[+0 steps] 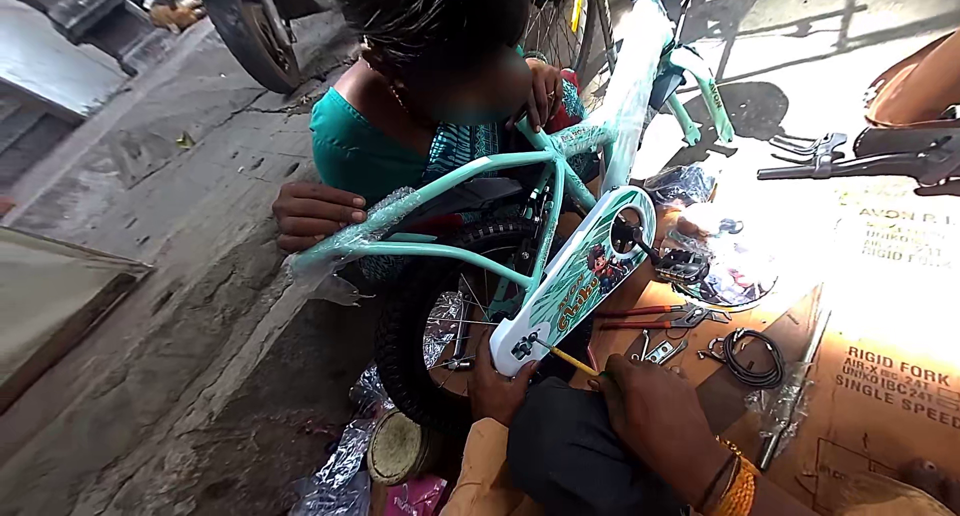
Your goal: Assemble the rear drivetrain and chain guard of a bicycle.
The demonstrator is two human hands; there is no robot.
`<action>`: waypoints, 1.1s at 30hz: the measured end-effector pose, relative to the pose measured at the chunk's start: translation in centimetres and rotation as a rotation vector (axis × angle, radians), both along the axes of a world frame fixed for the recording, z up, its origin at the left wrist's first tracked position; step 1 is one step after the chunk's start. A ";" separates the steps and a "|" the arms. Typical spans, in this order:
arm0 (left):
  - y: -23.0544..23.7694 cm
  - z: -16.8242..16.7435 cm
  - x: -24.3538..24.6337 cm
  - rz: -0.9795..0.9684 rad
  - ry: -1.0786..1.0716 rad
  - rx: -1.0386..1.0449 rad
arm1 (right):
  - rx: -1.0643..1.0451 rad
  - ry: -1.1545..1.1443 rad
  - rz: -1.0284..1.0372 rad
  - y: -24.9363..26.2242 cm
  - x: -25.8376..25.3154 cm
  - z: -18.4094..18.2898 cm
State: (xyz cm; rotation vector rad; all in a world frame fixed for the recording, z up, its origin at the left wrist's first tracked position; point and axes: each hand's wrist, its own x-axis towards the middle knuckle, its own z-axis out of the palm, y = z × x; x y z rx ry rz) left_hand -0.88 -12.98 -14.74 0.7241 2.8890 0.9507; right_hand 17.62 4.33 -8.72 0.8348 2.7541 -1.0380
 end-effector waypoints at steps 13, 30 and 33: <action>3.1 -0.3 0.3 0.215 0.126 -0.117 | 0.005 0.030 0.139 0.3 0.2 0.7; 3.5 -0.5 0.9 0.195 0.250 -0.046 | -0.458 -0.166 0.017 2.2 -0.7 0.9; 5.2 2.7 2.0 0.280 -0.019 -0.144 | 0.061 0.037 0.054 0.4 0.0 0.4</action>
